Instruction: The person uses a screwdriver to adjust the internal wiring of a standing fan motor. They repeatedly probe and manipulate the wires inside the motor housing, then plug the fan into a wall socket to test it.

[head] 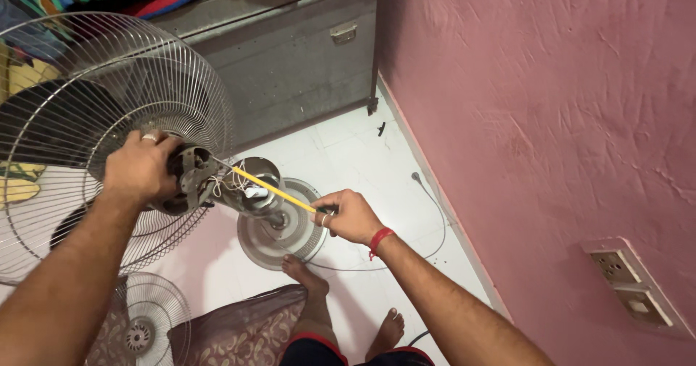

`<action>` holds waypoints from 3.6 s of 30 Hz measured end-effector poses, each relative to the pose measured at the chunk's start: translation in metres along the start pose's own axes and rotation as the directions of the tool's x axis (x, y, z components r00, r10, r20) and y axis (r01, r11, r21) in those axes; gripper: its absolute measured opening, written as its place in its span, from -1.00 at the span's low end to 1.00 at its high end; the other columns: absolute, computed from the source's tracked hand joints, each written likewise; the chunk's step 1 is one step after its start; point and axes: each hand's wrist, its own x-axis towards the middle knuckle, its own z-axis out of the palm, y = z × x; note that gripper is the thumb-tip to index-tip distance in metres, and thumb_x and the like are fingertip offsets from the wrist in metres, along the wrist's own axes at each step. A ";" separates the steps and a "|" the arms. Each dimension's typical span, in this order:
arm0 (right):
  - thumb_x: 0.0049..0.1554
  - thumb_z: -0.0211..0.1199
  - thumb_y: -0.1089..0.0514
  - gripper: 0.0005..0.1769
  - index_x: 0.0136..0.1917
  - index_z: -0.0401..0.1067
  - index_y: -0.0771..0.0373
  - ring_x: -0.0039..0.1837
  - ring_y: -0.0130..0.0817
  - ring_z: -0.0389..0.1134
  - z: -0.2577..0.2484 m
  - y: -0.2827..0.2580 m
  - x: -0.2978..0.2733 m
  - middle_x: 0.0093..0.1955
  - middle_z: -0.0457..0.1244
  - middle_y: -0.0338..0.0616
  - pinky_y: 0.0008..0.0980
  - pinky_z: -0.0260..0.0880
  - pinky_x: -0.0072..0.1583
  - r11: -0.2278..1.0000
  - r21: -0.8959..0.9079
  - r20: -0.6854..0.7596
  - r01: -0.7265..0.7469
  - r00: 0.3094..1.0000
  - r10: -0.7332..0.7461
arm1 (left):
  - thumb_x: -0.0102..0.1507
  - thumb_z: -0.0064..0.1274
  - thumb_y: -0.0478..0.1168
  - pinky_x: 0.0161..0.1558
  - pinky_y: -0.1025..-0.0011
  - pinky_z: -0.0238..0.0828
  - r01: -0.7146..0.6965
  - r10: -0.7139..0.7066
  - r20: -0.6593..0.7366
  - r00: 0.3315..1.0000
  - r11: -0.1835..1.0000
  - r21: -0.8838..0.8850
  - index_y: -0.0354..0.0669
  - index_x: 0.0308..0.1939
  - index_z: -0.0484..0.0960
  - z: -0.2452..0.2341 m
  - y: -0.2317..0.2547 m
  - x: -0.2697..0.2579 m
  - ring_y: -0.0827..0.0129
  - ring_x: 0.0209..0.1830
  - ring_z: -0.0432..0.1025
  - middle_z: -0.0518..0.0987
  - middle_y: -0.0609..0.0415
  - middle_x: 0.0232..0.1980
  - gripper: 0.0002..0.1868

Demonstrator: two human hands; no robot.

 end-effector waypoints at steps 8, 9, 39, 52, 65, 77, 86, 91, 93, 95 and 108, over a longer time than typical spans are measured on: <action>0.06 0.39 0.12 -0.65 0.10 0.61 0.31 -0.39 -0.53 0.35 -0.004 0.005 -0.005 -0.27 0.43 -0.15 -0.47 0.41 -0.28 1.000 -0.003 -0.012 -0.014 1.000 0.014 | 0.00 0.28 -0.10 0.15 0.23 0.51 -0.015 0.031 -0.177 0.984 0.995 0.094 0.16 0.22 0.61 0.019 0.006 0.000 0.18 0.27 0.39 0.53 0.16 0.25 -0.35; 0.06 0.39 0.12 -0.65 0.10 0.62 0.30 -0.40 -0.53 0.35 -0.004 0.006 -0.005 -0.27 0.43 -0.16 -0.48 0.40 -0.28 1.000 -0.011 -0.015 -0.020 1.000 0.020 | 0.01 0.28 -0.10 0.16 0.22 0.51 -0.011 0.029 -0.182 0.983 0.995 0.095 0.16 0.23 0.61 0.020 0.007 0.001 0.19 0.27 0.39 0.54 0.16 0.24 -0.35; 0.07 0.38 0.11 -0.65 0.10 0.61 0.30 -0.39 -0.54 0.35 0.003 0.014 -0.003 -0.25 0.43 -0.18 -0.48 0.41 -0.28 0.999 0.036 -0.013 -0.016 1.000 0.017 | 0.04 0.27 -0.02 0.15 0.14 0.49 -0.033 0.041 -0.052 0.998 0.990 0.140 0.17 0.30 0.55 0.002 0.012 0.007 0.14 0.34 0.34 0.51 0.05 0.28 -0.30; 0.07 0.37 0.11 -0.66 0.09 0.62 0.29 -0.39 -0.54 0.37 0.003 0.015 -0.007 -0.28 0.41 -0.17 -0.48 0.42 -0.28 0.999 0.028 -0.018 -0.018 1.000 0.018 | 0.09 0.35 -0.13 0.02 0.35 0.62 -0.148 0.097 0.169 0.981 0.934 0.324 -0.06 0.16 0.58 0.007 0.015 0.021 0.27 0.02 0.63 0.72 0.08 0.00 -0.44; 0.07 0.37 0.10 -0.65 0.10 0.61 0.28 -0.38 -0.53 0.37 0.011 0.008 -0.001 -0.27 0.43 -0.19 -0.48 0.44 -0.25 0.999 -0.019 0.011 0.030 0.999 -0.030 | 0.04 0.40 -0.04 0.16 0.25 0.53 -0.114 0.040 0.266 0.963 0.956 0.269 -0.01 0.26 0.49 -0.043 0.028 0.011 0.20 0.31 0.42 0.58 0.07 0.21 -0.27; 0.07 0.38 0.10 -0.66 0.10 0.61 0.27 -0.39 -0.53 0.37 0.009 0.013 -0.009 -0.27 0.42 -0.20 -0.48 0.41 -0.26 0.998 -0.058 0.015 -0.033 0.999 0.034 | 0.27 0.05 -0.23 0.00 0.30 0.62 -0.200 0.192 0.054 0.980 0.925 0.323 -0.10 0.17 0.55 0.056 0.006 0.040 0.19 0.04 0.60 0.71 0.06 0.00 -0.63; 0.07 0.37 0.11 -0.64 0.11 0.60 0.31 -0.39 -0.54 0.36 0.015 0.012 -0.004 -0.28 0.41 -0.20 -0.47 0.41 -0.27 0.999 -0.031 0.016 -0.031 0.999 0.031 | 0.24 0.09 -0.05 0.07 0.27 0.59 -0.283 0.205 0.282 0.937 0.920 0.273 -0.06 0.18 0.56 0.003 0.014 0.037 0.19 0.00 0.62 0.72 -0.01 -0.03 -0.56; 0.07 0.38 0.10 -0.62 0.11 0.59 0.34 -0.40 -0.53 0.35 0.019 0.007 0.000 -0.29 0.41 -0.19 -0.47 0.40 -0.28 1.000 0.000 0.037 -0.013 0.999 0.013 | 0.17 0.12 -0.01 0.16 0.26 0.54 -0.124 0.092 0.293 0.952 0.988 0.092 0.23 0.33 0.51 -0.028 0.011 0.033 0.19 0.08 0.59 0.68 0.02 0.10 -0.41; 0.07 0.38 0.10 -0.62 0.12 0.59 0.34 -0.39 -0.53 0.35 0.018 0.008 0.001 -0.29 0.41 -0.18 -0.47 0.40 -0.28 1.000 0.007 0.038 -0.004 0.999 0.003 | 0.21 0.03 -0.05 0.20 0.25 0.53 -0.063 0.060 0.258 0.964 0.998 0.005 0.32 0.40 0.48 -0.019 -0.004 0.036 0.19 0.07 0.62 0.70 0.03 0.13 -0.38; 0.07 0.39 0.10 -0.61 0.13 0.58 0.32 -0.39 -0.53 0.35 0.017 0.010 -0.001 -0.29 0.41 -0.18 -0.48 0.41 -0.27 1.000 0.003 0.032 -0.020 0.999 0.020 | 0.26 -0.07 -0.06 0.23 0.25 0.53 0.018 0.011 0.260 0.966 0.994 -0.109 0.34 0.46 0.46 -0.001 -0.023 0.041 0.16 0.04 0.66 0.71 0.01 0.16 -0.38; 0.07 0.38 0.13 -0.66 0.10 0.61 0.30 -0.39 -0.53 0.35 0.012 0.005 -0.002 -0.28 0.41 -0.18 -0.48 0.40 -0.29 0.999 0.032 0.004 -0.006 1.000 0.006 | 0.18 -0.10 -0.12 0.31 0.17 0.40 0.029 0.000 0.130 0.992 0.974 -0.224 0.32 0.45 0.43 0.048 -0.049 0.059 0.08 0.21 0.53 0.61 0.00 0.27 -0.31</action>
